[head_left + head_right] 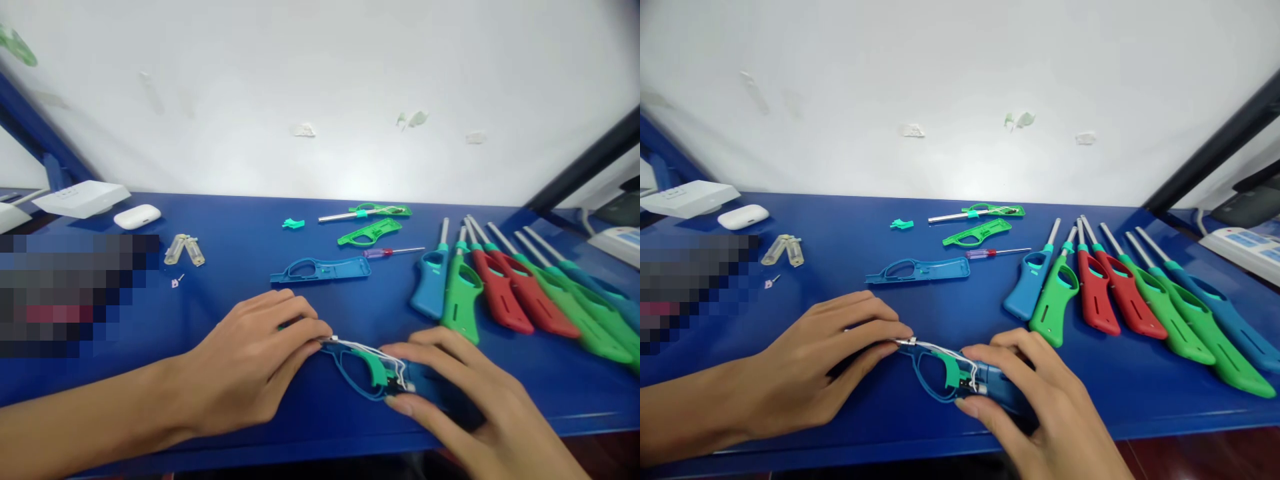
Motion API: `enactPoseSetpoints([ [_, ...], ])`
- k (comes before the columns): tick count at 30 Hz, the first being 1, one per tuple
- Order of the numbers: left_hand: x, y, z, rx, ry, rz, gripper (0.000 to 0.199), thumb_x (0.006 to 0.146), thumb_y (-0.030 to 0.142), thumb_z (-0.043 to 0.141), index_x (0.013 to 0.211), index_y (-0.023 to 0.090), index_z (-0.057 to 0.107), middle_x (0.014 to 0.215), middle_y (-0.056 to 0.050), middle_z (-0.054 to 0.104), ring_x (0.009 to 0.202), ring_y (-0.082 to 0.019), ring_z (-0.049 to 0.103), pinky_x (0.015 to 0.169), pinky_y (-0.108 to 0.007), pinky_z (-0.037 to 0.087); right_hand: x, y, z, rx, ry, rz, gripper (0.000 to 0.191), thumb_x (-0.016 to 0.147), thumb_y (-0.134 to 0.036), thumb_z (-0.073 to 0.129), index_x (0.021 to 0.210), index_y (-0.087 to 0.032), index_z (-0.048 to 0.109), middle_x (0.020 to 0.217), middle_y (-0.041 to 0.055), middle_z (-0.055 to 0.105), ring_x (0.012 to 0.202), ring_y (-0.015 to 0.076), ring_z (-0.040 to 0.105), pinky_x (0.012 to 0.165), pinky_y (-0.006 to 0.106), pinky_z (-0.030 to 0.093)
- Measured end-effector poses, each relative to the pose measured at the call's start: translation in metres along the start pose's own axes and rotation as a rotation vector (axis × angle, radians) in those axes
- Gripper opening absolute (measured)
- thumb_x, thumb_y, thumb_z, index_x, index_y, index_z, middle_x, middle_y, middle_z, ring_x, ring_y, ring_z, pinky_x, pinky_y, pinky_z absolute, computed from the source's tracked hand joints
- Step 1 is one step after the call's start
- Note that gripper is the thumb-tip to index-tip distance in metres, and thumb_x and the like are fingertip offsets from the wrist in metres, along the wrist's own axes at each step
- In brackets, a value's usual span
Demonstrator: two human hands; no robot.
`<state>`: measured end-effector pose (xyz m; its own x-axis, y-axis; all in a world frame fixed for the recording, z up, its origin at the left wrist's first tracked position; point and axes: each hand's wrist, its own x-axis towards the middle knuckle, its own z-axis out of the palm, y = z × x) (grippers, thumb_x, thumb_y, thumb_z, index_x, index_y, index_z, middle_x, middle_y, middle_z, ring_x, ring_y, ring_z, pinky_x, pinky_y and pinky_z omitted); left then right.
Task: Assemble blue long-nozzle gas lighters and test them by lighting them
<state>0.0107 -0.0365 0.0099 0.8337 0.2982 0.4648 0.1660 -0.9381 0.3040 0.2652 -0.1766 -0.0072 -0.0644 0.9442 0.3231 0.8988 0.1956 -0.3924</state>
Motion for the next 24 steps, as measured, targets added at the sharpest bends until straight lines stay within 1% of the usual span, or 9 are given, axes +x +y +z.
enactPoseSetpoints([
  [6, -0.003, 0.000, 0.000, 0.011, -0.052, -0.017, 0.023, 0.102, 0.011, 0.050, 0.116, 0.019, 0.066, 0.102, -0.004, 0.067, 0.088, -0.018, 0.061, 0.081, -0.035, 0.051, -0.001, 0.001, 0.001, -0.010, 0.021, -0.003, 0.029, 0.094, -0.049, 0.067, 0.121, -0.039, 0.064, 0.113, -0.0021, 0.064, 0.101, 0.0113, 0.070, 0.085, 0.016, 0.058],
  [11, -0.003, -0.002, -0.003, 0.034, -0.084, 0.002, 0.027, 0.101, 0.010, 0.049, 0.117, 0.019, 0.068, 0.102, -0.006, 0.067, 0.086, -0.018, 0.063, 0.078, -0.034, 0.054, -0.003, 0.004, 0.002, -0.032, 0.053, -0.030, 0.028, 0.094, -0.051, 0.066, 0.120, -0.039, 0.064, 0.112, -0.0034, 0.064, 0.099, 0.0096, 0.070, 0.085, 0.014, 0.055],
  [18, 0.001, 0.003, -0.010, 0.119, -0.098, 0.045, 0.030, 0.098, 0.008, 0.049, 0.116, 0.019, 0.070, 0.101, -0.005, 0.071, 0.084, -0.020, 0.069, 0.081, -0.038, 0.059, -0.001, 0.003, 0.002, -0.036, 0.062, -0.029, 0.028, 0.093, -0.051, 0.068, 0.118, -0.040, 0.064, 0.110, -0.0049, 0.065, 0.096, 0.0094, 0.072, 0.083, 0.014, 0.055],
  [21, 0.002, 0.004, -0.012, 0.144, -0.114, 0.040, 0.030, 0.097, 0.008, 0.049, 0.116, 0.019, 0.070, 0.102, -0.005, 0.071, 0.082, -0.020, 0.069, 0.082, -0.040, 0.060, -0.002, 0.004, 0.002, -0.036, 0.060, -0.022, 0.029, 0.093, -0.052, 0.068, 0.118, -0.040, 0.065, 0.110, -0.0045, 0.065, 0.095, 0.0101, 0.072, 0.082, 0.015, 0.056],
  [24, 0.003, 0.005, -0.013, 0.146, -0.134, 0.026, 0.029, 0.096, 0.008, 0.050, 0.114, 0.019, 0.070, 0.102, -0.005, 0.071, 0.082, -0.021, 0.069, 0.079, -0.041, 0.061, -0.002, 0.005, 0.002, -0.031, 0.059, -0.036, 0.029, 0.093, -0.051, 0.069, 0.119, -0.038, 0.066, 0.109, -0.0026, 0.065, 0.094, 0.0121, 0.072, 0.080, 0.018, 0.058],
])
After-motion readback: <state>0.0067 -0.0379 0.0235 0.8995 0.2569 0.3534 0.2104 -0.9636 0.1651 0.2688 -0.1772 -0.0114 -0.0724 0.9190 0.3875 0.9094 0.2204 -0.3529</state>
